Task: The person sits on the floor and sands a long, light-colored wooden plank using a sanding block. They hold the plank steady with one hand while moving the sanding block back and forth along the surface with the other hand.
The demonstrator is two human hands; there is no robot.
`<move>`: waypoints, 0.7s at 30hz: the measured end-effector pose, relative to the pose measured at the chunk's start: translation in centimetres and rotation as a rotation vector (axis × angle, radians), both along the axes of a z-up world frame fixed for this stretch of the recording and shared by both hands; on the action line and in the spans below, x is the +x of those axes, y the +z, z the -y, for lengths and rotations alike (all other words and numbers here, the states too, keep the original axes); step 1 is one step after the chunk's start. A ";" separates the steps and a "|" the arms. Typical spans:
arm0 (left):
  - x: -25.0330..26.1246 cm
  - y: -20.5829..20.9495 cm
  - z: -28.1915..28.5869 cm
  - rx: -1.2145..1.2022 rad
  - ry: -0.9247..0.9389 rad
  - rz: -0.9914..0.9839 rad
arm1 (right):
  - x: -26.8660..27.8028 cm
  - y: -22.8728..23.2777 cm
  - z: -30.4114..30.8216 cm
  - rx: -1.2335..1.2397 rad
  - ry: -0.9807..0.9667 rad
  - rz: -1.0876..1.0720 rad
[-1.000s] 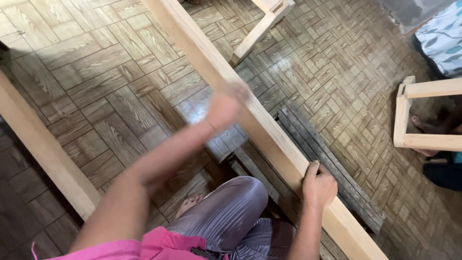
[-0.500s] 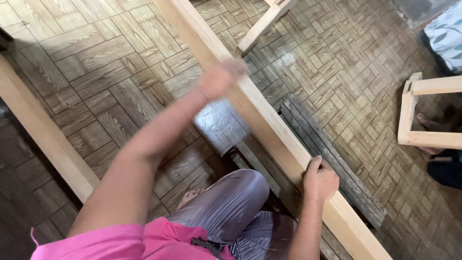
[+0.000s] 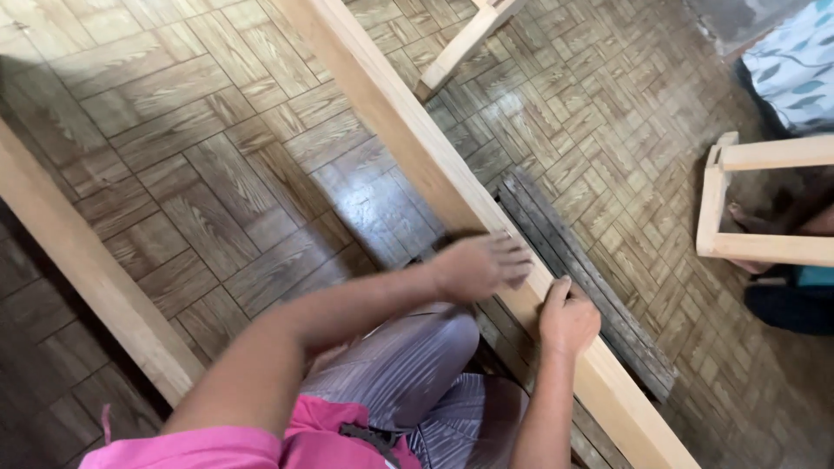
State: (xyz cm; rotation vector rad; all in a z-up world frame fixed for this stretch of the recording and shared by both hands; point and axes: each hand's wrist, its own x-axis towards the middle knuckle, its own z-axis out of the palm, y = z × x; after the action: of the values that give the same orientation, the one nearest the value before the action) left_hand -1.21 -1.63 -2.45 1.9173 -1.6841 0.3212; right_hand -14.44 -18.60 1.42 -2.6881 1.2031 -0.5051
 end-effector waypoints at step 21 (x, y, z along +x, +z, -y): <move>0.1 -1.1 -0.2 -0.109 0.065 0.079 | -0.3 -1.0 1.4 -0.028 -0.022 -0.025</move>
State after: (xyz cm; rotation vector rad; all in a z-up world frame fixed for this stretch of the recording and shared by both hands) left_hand -1.13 -1.41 -3.53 1.9038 -1.6208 0.5096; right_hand -14.78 -19.97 0.43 -2.7156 1.2425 -0.4962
